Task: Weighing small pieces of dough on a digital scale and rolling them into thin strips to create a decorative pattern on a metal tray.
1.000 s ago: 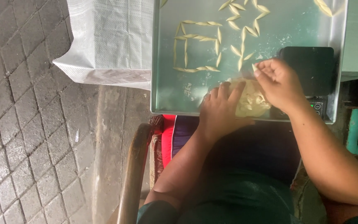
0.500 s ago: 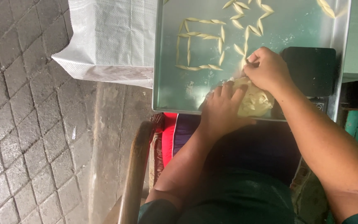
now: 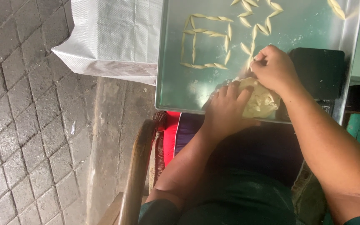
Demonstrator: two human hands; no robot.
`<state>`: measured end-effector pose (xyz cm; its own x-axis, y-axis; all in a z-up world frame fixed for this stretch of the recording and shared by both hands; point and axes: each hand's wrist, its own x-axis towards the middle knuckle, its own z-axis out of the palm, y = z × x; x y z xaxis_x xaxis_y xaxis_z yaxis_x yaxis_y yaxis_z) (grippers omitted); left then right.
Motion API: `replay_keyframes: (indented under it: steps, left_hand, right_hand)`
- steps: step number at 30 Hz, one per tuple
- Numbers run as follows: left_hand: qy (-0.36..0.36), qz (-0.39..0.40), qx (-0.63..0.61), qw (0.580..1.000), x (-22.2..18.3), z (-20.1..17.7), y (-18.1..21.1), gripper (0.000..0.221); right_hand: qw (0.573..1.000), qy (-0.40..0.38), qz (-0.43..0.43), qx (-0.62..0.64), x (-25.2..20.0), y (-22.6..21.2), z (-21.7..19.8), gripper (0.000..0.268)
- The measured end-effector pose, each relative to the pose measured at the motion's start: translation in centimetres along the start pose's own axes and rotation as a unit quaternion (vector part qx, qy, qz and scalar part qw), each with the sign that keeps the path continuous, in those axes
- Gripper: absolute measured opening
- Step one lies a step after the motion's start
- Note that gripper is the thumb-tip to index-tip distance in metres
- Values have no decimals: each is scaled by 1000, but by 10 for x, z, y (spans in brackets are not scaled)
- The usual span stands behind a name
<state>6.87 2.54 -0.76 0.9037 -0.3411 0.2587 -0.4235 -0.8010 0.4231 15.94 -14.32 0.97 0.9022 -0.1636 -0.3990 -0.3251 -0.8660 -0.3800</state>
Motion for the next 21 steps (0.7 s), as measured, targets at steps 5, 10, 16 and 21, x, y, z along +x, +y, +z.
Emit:
replay_keyframes:
  steps: [5, 10, 16, 21]
  left_hand:
    - [23, 10, -3, 1000, -2, 6, -3, 95]
    - [23, 13, 1, 1000, -1, 4, -2, 95]
    - [61, 41, 5, 997, -3, 10, -7, 86]
    - [69, 41, -8, 997, -3, 12, -8, 85]
  right_hand:
    - [997, 32, -18, 61, -5, 5, -3, 25]
    - [999, 22, -25, 21, -4, 6, -1, 22]
    - [999, 17, -34, -18, -1, 6, 3, 24]
    - [998, 14, -33, -47, 0, 3, 4, 24]
